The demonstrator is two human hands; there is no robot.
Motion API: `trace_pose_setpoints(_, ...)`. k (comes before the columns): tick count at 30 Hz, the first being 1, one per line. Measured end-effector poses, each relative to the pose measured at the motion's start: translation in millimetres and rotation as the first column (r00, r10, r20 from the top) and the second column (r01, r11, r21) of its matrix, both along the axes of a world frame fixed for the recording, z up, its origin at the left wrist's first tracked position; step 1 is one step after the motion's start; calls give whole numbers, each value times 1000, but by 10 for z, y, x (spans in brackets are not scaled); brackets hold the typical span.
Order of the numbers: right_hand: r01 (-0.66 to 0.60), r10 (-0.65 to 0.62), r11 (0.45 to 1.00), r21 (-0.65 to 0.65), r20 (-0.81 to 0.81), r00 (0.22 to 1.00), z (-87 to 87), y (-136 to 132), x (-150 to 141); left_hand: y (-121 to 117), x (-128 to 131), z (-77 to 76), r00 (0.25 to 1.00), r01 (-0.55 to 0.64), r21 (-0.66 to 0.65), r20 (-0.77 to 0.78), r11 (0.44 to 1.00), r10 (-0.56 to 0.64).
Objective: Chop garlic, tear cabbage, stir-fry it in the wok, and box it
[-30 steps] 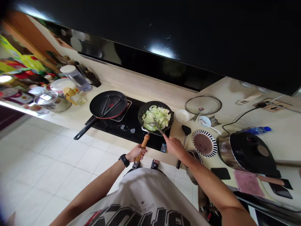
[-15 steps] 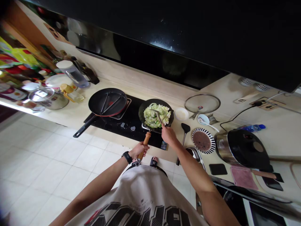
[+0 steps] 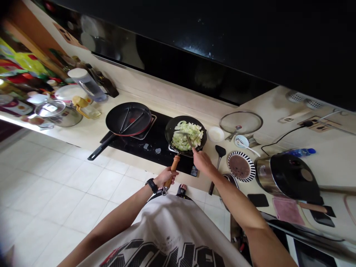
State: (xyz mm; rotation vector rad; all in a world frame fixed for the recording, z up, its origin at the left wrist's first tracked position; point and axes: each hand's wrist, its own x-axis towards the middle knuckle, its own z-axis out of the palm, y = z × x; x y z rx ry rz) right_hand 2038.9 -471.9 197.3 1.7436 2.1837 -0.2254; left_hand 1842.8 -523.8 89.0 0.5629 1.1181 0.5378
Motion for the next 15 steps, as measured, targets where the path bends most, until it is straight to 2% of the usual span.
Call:
trace_pose_setpoints(4, -4, 4, 999, -53, -10, 1000, -84, 60, -189, 19, 13, -7, 1000, 12, -4, -28, 1000, -12)
trace_pose_setpoints(6, -16, 17, 997, -71, 13, 1000, -89, 2, -152, 27, 35, -29, 999, 17, 4, -39, 1000, -17)
trace_pose_setpoints(8, -16, 15, 999, -40, -6, 1000, -31, -83, 9, 22, 57, -70, 1000, 15, 19, -25, 1000, -14)
trace_pose_setpoints(12, 43, -25, 994, 102, -175, 984, 125, -228, 414, -1, 46, -187, 998, -29, 42, 58, 999, 26)
trace_pose_setpoints(15, 120, -77, 982, 149, -263, 962, 97, -306, 582, 92, -35, -258, 994, -104, 28, 33, 994, 103)
